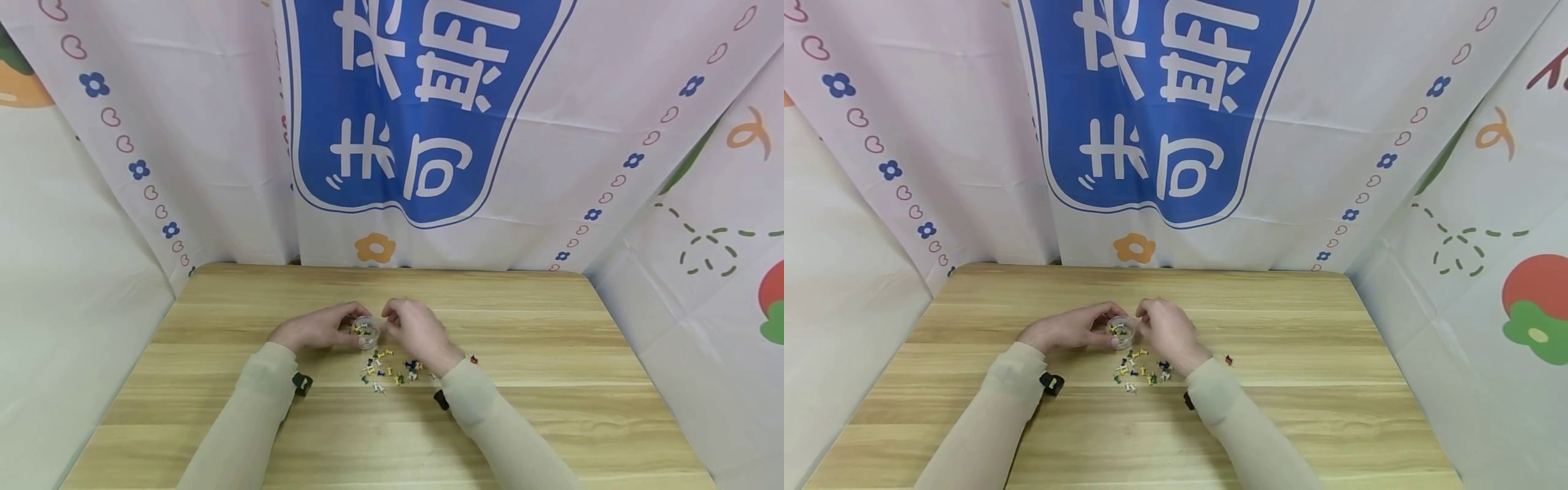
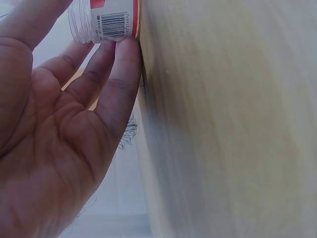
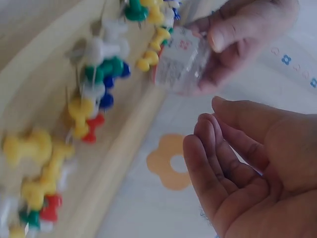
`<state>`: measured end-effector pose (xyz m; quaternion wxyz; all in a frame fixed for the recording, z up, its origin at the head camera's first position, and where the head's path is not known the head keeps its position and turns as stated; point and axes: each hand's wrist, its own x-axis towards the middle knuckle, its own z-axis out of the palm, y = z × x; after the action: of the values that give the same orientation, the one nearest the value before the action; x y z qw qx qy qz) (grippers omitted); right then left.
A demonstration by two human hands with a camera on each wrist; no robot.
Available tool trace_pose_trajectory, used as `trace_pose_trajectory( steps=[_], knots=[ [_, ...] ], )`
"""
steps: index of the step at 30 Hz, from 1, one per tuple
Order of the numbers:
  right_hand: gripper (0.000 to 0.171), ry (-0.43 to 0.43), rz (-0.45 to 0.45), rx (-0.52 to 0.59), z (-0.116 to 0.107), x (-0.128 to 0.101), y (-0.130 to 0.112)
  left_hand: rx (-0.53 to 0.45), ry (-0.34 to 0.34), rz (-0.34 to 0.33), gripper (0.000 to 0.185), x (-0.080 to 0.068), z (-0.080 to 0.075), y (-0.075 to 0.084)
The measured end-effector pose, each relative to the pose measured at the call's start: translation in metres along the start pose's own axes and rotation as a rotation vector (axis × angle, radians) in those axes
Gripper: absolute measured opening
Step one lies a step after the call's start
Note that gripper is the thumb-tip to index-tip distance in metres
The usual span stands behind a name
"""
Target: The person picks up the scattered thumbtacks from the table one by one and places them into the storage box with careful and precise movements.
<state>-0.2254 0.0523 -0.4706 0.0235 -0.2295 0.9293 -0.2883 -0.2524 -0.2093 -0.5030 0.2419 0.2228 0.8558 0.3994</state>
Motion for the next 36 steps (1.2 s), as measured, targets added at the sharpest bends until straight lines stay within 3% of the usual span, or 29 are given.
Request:
trace_pose_trajectory(
  steps=[15, 22, 36],
  knots=[
    [0.012, -0.005, 0.161, -0.001, -0.050, -0.022, 0.025, 0.001, 0.000, -0.019, 0.052, -0.002, 0.001, 0.001],
    [0.016, -0.015, 0.152, -0.031, -0.069, -0.032, 0.039, 0.004, 0.002, -0.012, 0.053, -0.002, 0.001, 0.002],
    [0.018, -0.149, 0.171, -0.083, -0.094, -0.044, 0.064, 0.001, 0.002, -0.018, 0.053, -0.001, 0.000, 0.001]
  ],
)
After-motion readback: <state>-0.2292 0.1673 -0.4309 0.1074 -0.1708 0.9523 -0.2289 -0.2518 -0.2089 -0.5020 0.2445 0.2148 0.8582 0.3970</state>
